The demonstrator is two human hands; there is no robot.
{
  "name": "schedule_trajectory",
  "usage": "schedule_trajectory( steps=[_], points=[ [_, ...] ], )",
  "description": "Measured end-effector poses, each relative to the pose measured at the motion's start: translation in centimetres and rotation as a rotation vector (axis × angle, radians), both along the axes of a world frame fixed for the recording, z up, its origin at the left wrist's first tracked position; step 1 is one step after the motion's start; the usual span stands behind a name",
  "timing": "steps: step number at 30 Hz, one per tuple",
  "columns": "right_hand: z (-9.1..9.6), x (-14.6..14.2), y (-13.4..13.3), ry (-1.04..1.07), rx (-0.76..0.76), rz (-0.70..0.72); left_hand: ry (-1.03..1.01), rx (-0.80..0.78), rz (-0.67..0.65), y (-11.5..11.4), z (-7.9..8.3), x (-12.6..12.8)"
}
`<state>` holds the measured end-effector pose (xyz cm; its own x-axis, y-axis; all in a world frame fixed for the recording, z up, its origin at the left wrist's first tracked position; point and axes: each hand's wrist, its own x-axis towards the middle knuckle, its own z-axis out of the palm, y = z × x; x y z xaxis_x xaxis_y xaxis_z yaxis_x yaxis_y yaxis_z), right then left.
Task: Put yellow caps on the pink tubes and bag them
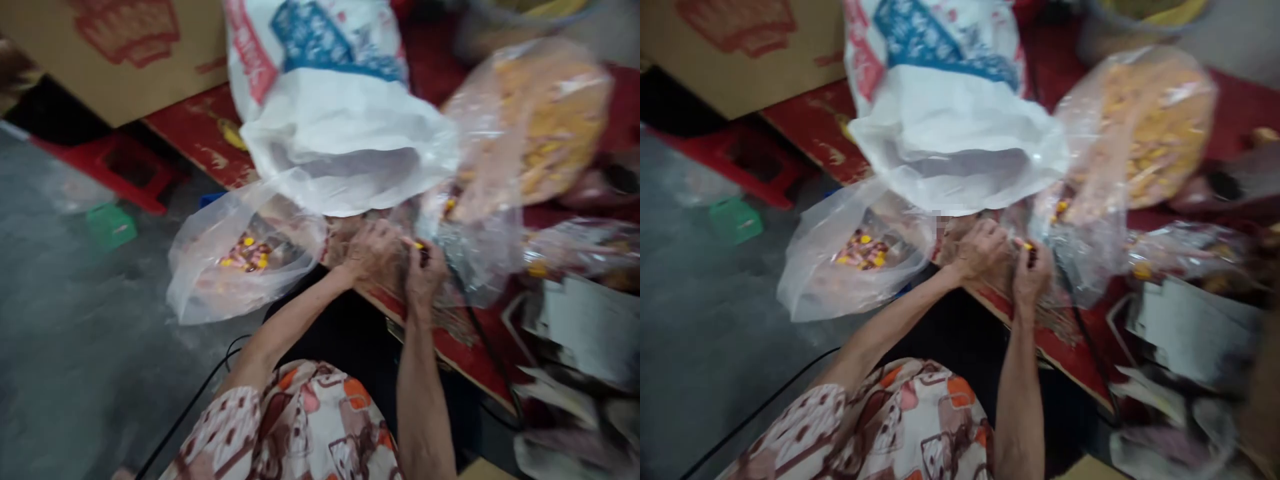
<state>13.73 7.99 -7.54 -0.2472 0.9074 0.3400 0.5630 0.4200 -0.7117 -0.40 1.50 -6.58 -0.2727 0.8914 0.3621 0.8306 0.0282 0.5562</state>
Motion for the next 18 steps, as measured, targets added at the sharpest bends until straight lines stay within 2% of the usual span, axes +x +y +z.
schedule_trajectory(
  steps=[4, 6, 8, 9, 11, 14, 16, 18],
  points=[
    [-0.3, -0.3, 0.2, 0.083, -0.006, 0.029, -0.391, 0.14, 0.063, 0.4, 0.2, -0.9],
    [-0.6, -0.2, 0.3, 0.108, -0.018, 0.043, -0.58, 0.108, 0.125, 0.3, 0.6, -1.0],
    [-0.8, -0.2, 0.3, 0.125, -0.03, 0.058, -0.646, 0.081, 0.199, 0.0, 1.0, -0.8],
    [-1.0, -0.2, 0.3, 0.133, -0.034, 0.065, -0.602, 0.092, 0.228, -0.1, 1.2, -0.6],
    [-1.2, -0.3, 0.4, 0.146, -0.035, 0.08, -0.383, 0.142, 0.221, -0.2, 1.2, -0.3],
    [-1.3, -0.4, 0.6, 0.169, -0.032, 0.097, -0.05, 0.16, 0.088, 0.0, 1.1, 0.1],
    [-1.4, -0.5, 0.7, 0.18, -0.04, 0.104, 0.043, 0.146, 0.022, 0.2, 1.1, 0.3],
    [-1.5, -0.5, 0.7, 0.187, -0.055, 0.11, 0.082, 0.162, 0.033, 0.1, 1.4, 0.4]
  ],
)
